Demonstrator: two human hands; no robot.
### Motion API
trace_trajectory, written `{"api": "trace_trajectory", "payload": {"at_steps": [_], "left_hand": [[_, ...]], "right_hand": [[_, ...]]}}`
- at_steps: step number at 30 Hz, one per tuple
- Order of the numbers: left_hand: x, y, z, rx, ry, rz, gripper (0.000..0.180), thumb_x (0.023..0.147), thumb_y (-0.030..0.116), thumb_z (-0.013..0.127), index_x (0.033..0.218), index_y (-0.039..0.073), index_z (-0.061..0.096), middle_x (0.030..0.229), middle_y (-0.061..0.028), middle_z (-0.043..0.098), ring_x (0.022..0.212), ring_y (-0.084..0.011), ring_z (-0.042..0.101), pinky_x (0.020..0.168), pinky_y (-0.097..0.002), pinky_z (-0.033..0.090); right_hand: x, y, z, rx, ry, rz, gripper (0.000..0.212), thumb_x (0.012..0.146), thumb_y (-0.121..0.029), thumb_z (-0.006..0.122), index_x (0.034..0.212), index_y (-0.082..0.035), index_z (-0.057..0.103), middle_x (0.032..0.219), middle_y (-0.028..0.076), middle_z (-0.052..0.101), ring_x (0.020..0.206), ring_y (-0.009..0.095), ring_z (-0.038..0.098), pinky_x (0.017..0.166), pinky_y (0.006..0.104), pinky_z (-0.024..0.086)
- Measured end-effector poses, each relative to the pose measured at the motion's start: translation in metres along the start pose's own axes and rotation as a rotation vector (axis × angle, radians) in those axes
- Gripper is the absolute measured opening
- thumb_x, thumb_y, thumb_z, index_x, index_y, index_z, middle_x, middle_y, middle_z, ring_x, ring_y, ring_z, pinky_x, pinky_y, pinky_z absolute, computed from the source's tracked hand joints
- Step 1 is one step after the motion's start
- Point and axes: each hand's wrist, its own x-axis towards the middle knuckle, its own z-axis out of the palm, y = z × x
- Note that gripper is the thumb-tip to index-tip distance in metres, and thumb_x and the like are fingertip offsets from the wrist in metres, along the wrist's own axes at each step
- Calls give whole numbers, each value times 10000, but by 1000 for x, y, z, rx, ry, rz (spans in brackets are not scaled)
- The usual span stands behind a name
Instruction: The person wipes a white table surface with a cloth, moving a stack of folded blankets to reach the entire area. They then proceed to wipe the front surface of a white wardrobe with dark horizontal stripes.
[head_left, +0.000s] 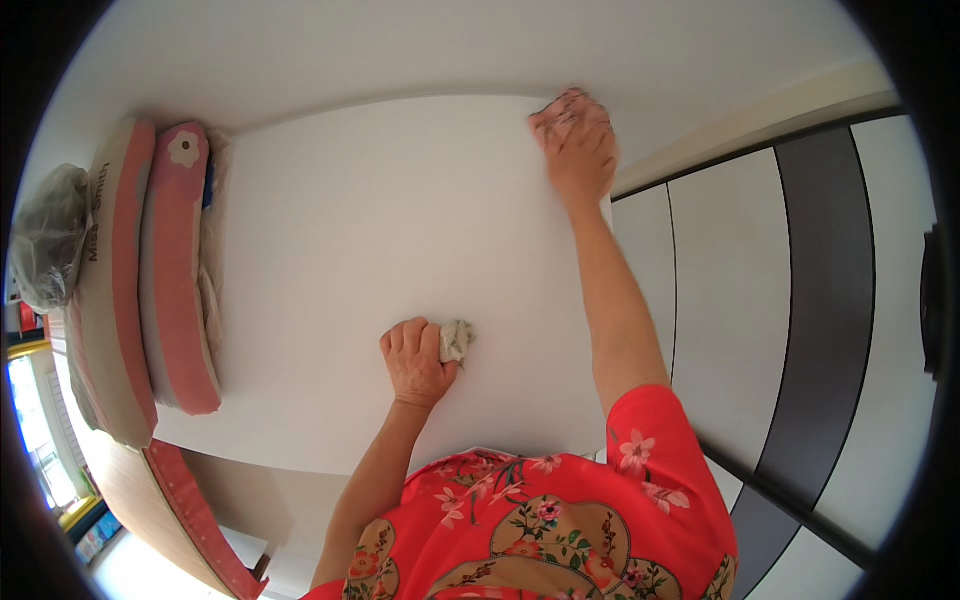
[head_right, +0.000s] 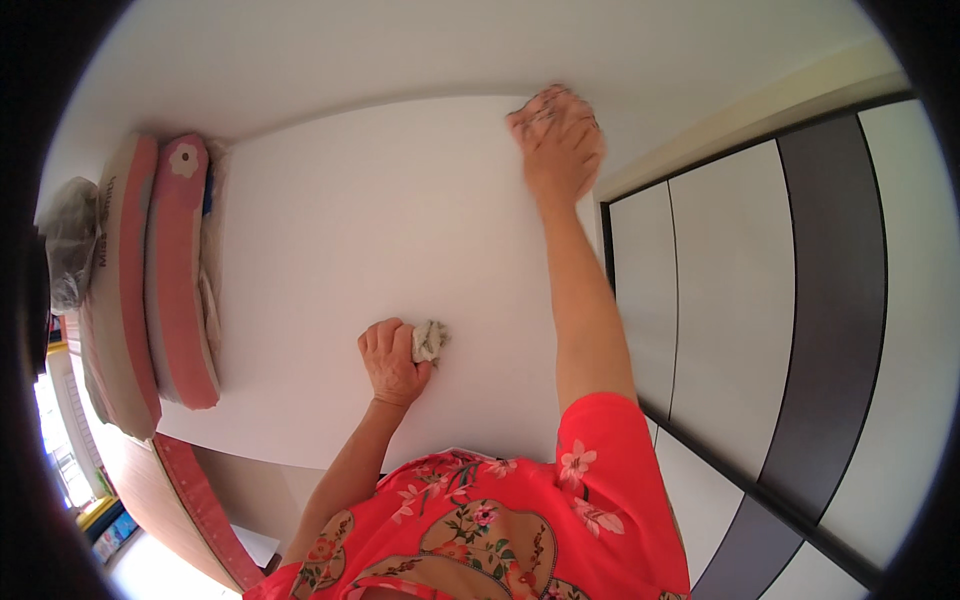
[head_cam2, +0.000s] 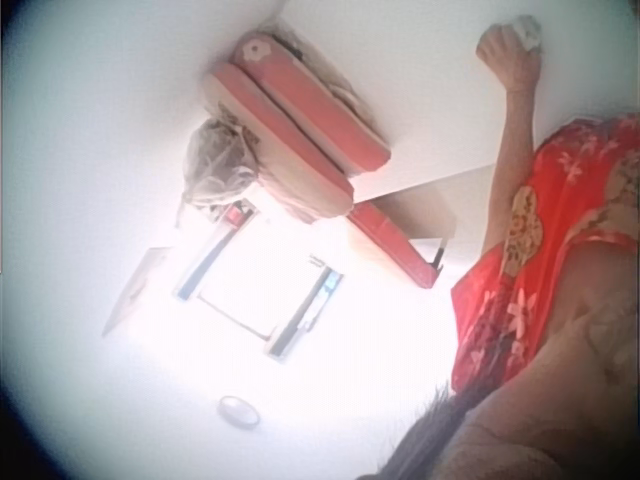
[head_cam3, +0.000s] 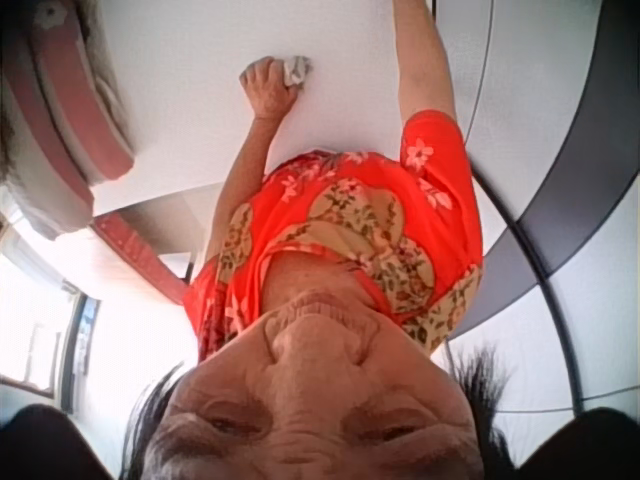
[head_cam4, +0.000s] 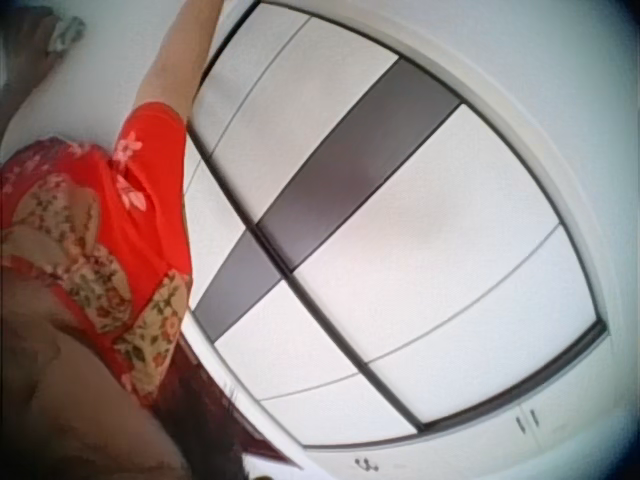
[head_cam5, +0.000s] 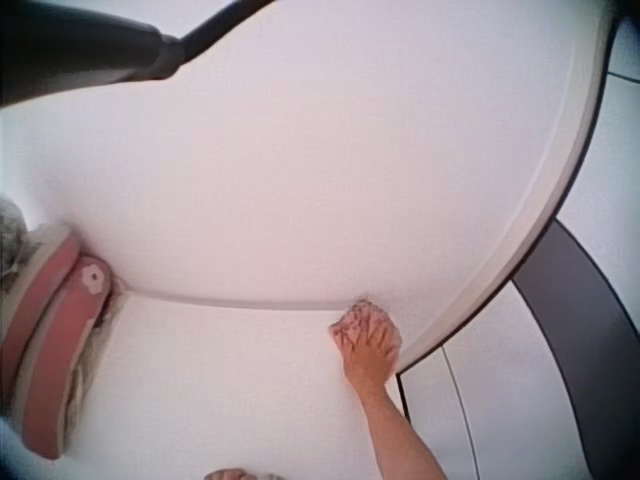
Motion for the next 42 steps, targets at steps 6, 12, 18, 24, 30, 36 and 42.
{"api": "trace_trajectory", "payload": {"at_steps": [6, 12, 18, 24, 30, 36, 42], "left_hand": [[2, -1, 1, 8, -36, -4, 383, 598, 148, 648, 969, 86, 579, 1050, -101, 536, 990, -316, 493, 878, -450, 354], [-1, -1, 0, -3, -4, -8, 369, 609, 153, 647, 965, 88, 576, 1044, -88, 538, 984, -309, 500, 876, -449, 355], [-2, -1, -1, 3, -47, -41, 363, 617, 163, 650, 965, 87, 578, 1048, -89, 537, 993, -305, 504, 875, -450, 357], [4, 3, -4, -18, -59, -3, 354, 639, 177, 664, 970, 84, 583, 1050, -84, 536, 996, -301, 503, 872, -450, 359], [-1, -2, -6, -55, 8, -26, 336, 639, 139, 673, 959, 88, 584, 1024, -69, 540, 964, -290, 508, 857, -437, 361], [1, -1, -3, -110, 24, 3, 361, 612, 154, 735, 935, 107, 578, 1021, -54, 532, 982, -264, 506, 868, -416, 365], [-11, -47, -46, -183, 239, -135, 305, 597, 89, 720, 882, 88, 612, 973, -92, 630, 941, -303, 573, 809, -417, 432]], "right_hand": [[-89, -54, -30, 51, -43, -600, 492, 938, -423, 481, 1322, -115, 497, 1321, 60, 504, 1294, 243, 411, 1135, 479, 215], [-31, 21, -19, 399, -189, -389, 482, 861, -347, 600, 1275, -113, 522, 1285, 82, 523, 1222, 306, 472, 955, 439, 419], [4, -28, -10, 32, -204, -111, 575, 878, -456, 511, 1360, -149, 447, 1408, 51, 431, 1275, 253, 395, 1018, 432, 340], [-46, -134, -1, 207, -396, -447, 564, 936, -472, 450, 1456, -267, 375, 1558, 46, 258, 1439, 288, 185, 1129, 565, 130], [-14, -72, -68, 513, -198, -566, 210, 744, -302, 703, 906, -170, 717, 1070, -56, 689, 1071, 144, 573, 956, 373, 352], [-45, 15, -34, 111, -140, -128, 532, 840, -436, 614, 1218, -67, 542, 1453, 88, 394, 1343, 268, 351, 1075, 470, 304], [-33, 14, -44, 103, -297, -95, 650, 859, -437, 552, 1456, -289, 341, 1485, 25, 361, 1400, 259, 254, 1088, 507, 265]]}}
